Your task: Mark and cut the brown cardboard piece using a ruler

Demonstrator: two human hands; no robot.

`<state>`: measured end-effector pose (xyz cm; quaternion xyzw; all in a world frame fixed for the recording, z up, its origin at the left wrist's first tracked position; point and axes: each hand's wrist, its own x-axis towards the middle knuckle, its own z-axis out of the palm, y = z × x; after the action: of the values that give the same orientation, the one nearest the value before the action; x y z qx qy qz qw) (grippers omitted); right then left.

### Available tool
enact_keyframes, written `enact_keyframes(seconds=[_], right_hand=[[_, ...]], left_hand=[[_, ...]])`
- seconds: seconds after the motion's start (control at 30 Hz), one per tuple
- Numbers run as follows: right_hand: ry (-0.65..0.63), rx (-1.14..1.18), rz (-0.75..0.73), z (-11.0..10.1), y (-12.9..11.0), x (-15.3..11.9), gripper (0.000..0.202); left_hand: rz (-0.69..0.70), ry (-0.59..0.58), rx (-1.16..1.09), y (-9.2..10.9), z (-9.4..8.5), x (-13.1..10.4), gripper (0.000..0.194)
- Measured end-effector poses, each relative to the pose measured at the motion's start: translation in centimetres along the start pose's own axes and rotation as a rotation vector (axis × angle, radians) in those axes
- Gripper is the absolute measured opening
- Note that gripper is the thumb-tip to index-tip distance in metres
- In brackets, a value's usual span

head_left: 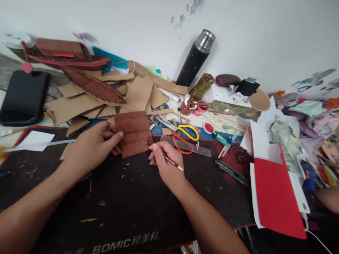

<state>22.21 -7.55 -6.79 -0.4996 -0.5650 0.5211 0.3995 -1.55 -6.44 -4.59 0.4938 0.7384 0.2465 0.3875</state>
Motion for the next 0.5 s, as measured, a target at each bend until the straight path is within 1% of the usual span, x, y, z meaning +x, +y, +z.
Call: enact_keyframes(seconds=[0.17, 0.37, 0.5], right_hand=[[0.003, 0.000, 0.036, -0.03, 0.01, -0.02, 0.027], [-0.018, -0.020, 0.004, -0.12, 0.27, -0.09, 0.026], [-0.017, -0.026, 0.019, -0.14, 0.09, -0.01, 0.025]], left_hand=[[0.014, 0.011, 0.017, 0.04, 0.01, -0.02, 0.040], [0.009, 0.012, 0.024, 0.57, -0.06, -0.16, 0.039], [0.009, 0.014, 0.026, 0.80, -0.07, -0.22, 0.037]])
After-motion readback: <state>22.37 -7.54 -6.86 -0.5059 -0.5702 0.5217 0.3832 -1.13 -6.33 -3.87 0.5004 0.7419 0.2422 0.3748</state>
